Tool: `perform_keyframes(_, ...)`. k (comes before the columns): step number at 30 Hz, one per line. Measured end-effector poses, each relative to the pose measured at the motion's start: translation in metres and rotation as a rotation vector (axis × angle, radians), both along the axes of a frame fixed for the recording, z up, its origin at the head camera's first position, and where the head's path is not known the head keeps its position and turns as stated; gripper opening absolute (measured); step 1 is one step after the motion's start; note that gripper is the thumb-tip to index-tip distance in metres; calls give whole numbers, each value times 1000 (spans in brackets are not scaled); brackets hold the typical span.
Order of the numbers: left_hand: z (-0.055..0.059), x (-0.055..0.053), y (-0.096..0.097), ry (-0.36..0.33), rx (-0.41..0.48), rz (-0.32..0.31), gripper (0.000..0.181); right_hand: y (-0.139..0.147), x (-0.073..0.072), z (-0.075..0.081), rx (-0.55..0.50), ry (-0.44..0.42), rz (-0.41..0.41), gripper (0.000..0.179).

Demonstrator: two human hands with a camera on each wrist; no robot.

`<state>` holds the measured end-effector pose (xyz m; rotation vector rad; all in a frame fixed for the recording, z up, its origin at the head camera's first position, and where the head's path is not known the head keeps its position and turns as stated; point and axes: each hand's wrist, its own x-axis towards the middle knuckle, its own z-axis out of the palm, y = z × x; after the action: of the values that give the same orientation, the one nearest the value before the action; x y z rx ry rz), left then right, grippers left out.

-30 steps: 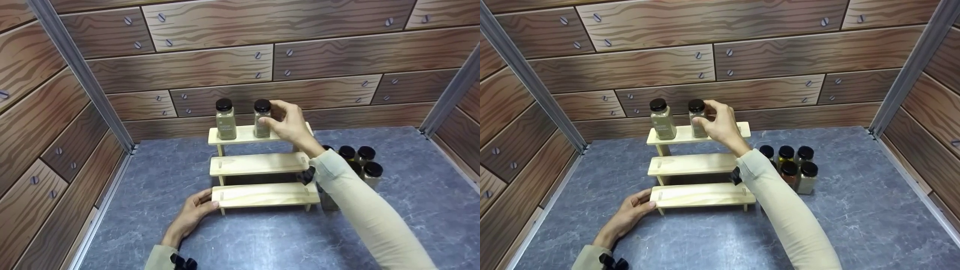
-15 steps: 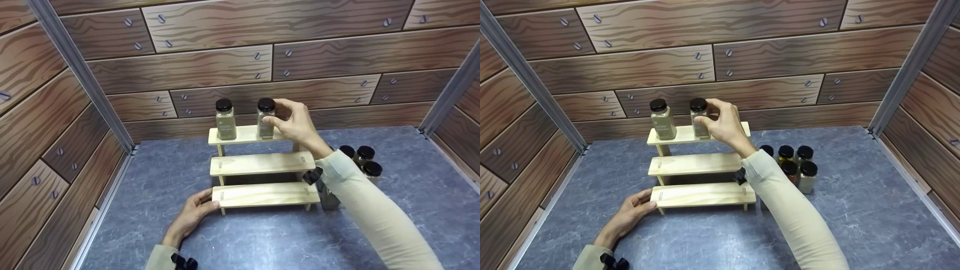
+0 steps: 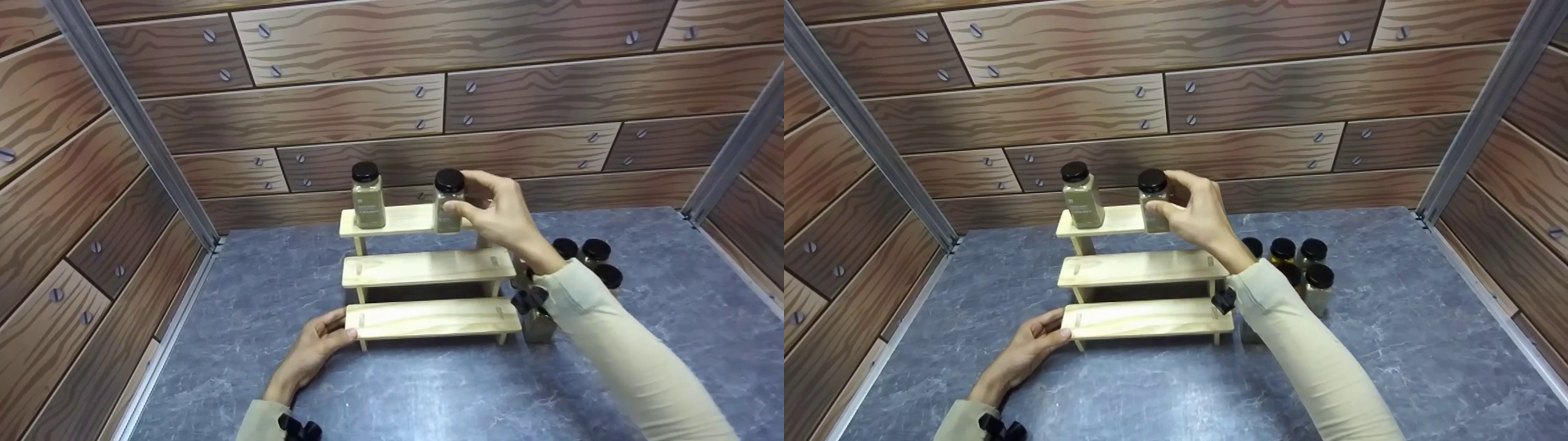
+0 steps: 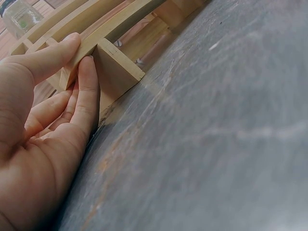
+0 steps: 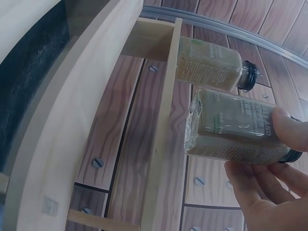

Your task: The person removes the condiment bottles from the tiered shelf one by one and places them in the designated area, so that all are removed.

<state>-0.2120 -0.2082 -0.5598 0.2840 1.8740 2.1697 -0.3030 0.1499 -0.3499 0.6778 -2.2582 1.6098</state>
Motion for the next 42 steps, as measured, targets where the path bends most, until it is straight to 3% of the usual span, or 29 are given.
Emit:
perform_keyframes(20,1,0,1,-2,-17,20,73,38,32,5,-11,29,27,49)
perform_keyframes(34,5,0,-3,7,-5,18,72,65,59,4,-33,2,-12,48)
perform_keyframes(42,1,1,0,3,0,6,72,84,75,-3,-19,-2,-37,49)
